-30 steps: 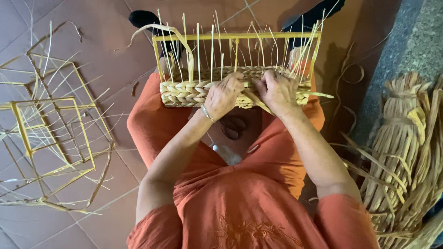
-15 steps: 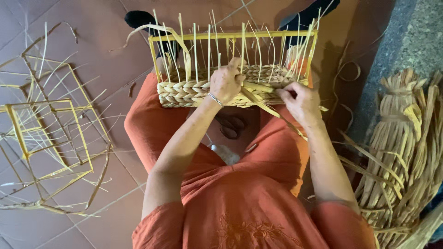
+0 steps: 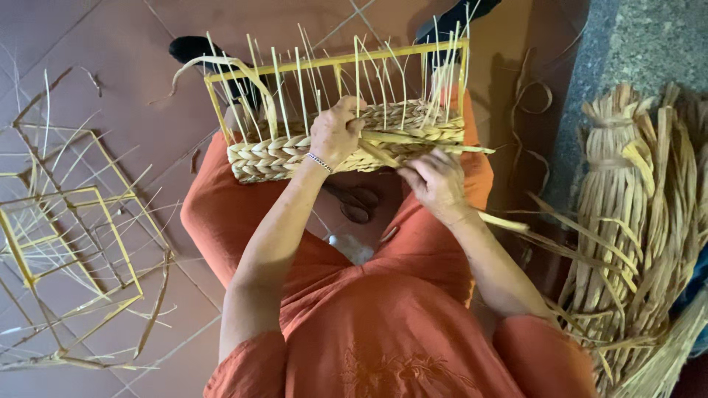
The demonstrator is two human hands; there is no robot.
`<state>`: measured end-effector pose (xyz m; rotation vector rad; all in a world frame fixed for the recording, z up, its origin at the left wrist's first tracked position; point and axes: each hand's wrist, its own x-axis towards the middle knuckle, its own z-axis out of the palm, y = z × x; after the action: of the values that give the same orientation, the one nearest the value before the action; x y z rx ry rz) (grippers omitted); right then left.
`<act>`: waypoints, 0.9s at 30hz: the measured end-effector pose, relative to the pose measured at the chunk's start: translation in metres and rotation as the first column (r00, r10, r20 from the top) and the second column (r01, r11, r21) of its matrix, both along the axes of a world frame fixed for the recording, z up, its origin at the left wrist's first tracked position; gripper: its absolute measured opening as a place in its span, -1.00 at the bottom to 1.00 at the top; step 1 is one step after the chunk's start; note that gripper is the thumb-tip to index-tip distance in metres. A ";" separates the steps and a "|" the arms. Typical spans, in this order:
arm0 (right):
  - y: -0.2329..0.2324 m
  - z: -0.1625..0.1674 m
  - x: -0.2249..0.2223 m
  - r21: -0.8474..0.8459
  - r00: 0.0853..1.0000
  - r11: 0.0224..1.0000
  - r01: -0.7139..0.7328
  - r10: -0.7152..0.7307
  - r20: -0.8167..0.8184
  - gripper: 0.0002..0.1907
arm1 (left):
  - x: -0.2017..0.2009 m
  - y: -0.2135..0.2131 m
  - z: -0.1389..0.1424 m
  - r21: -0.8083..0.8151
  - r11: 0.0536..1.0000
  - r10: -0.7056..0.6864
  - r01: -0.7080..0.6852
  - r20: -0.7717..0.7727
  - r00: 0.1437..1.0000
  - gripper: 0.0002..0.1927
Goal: The person sits on the tiled floor weaving a basket on a bamboo frame, working on their lap. They weave dried palm strips over the frame's upright stakes, pull strips tight, tuck and fold the ends, and rotate the basket to continue weaving along its side.
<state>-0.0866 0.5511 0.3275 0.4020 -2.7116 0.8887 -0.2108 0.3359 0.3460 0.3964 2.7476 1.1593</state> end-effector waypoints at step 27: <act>0.293 0.051 0.112 0.290 0.435 0.460 0.839 -0.888 0.150 -0.91 | 0.062 -0.008 -0.017 0.281 0.950 -0.072 0.137 -0.232 0.970 -0.65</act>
<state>0.0252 0.8437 0.3788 -1.1488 -2.6319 0.3800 -0.1487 0.3283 0.3291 0.7376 2.6885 1.5907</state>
